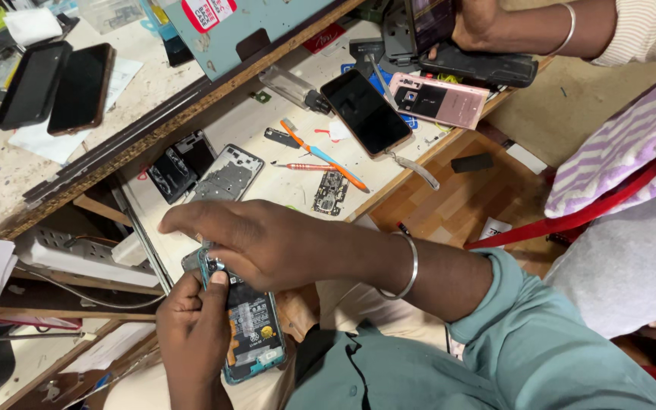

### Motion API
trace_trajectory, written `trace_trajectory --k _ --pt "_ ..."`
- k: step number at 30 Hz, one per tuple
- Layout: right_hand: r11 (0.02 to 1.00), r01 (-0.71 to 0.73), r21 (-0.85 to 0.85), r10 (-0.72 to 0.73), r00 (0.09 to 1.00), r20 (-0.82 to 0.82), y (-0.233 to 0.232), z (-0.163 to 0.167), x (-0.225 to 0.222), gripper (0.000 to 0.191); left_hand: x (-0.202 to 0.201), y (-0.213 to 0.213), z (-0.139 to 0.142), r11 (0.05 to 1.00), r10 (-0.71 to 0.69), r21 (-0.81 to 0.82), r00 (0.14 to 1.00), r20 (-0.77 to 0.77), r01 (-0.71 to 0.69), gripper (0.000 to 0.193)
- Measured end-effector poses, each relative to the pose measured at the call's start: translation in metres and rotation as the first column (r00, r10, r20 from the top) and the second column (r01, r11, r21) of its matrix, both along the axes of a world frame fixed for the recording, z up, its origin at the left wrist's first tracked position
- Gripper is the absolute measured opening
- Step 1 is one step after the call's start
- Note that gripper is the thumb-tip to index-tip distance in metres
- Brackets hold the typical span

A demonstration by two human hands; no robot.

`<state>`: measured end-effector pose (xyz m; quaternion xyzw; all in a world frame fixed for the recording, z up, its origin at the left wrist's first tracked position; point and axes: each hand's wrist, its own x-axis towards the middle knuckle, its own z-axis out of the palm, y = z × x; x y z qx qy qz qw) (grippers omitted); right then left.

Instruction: The person sits at a cluttered repair bench working on a disassembled smartphone. They hold the phone with its back cover removed and use a precision screwdriver to unscrew and adjust internal components, occasionally repositioning the phone and reaching for parts on the bench.

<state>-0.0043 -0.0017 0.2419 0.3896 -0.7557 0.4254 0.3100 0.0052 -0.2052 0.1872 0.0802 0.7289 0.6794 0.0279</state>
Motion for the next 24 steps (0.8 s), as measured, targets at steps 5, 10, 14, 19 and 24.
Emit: trace_trajectory --k 5,10,14,19,24 --pt "0.996 0.079 -0.03 -0.082 0.994 -0.078 0.0 0.006 0.0 0.067 0.001 -0.001 0.0 1.0 0.021 -0.007 0.999 0.042 -0.021 0.02" --pt "0.997 -0.014 0.08 0.008 0.997 0.08 0.003 0.016 0.001 0.052 0.005 0.002 0.007 0.995 -0.018 0.102 0.997 0.078 0.01 0.016" --pt "0.998 0.022 0.061 -0.02 0.999 -0.027 0.001 0.02 0.001 0.055 0.003 0.001 0.011 0.998 -0.019 0.067 0.999 0.03 0.017 0.018" --pt "0.992 0.052 0.111 -0.056 0.998 0.03 -0.005 0.024 -0.002 0.057 0.002 -0.005 0.008 0.996 -0.007 0.087 0.995 0.098 -0.002 0.016" --pt "0.996 -0.073 0.058 0.066 0.991 0.114 -0.01 0.028 -0.004 0.048 -0.001 -0.01 0.011 0.994 -0.032 0.109 0.999 0.033 0.028 0.015"
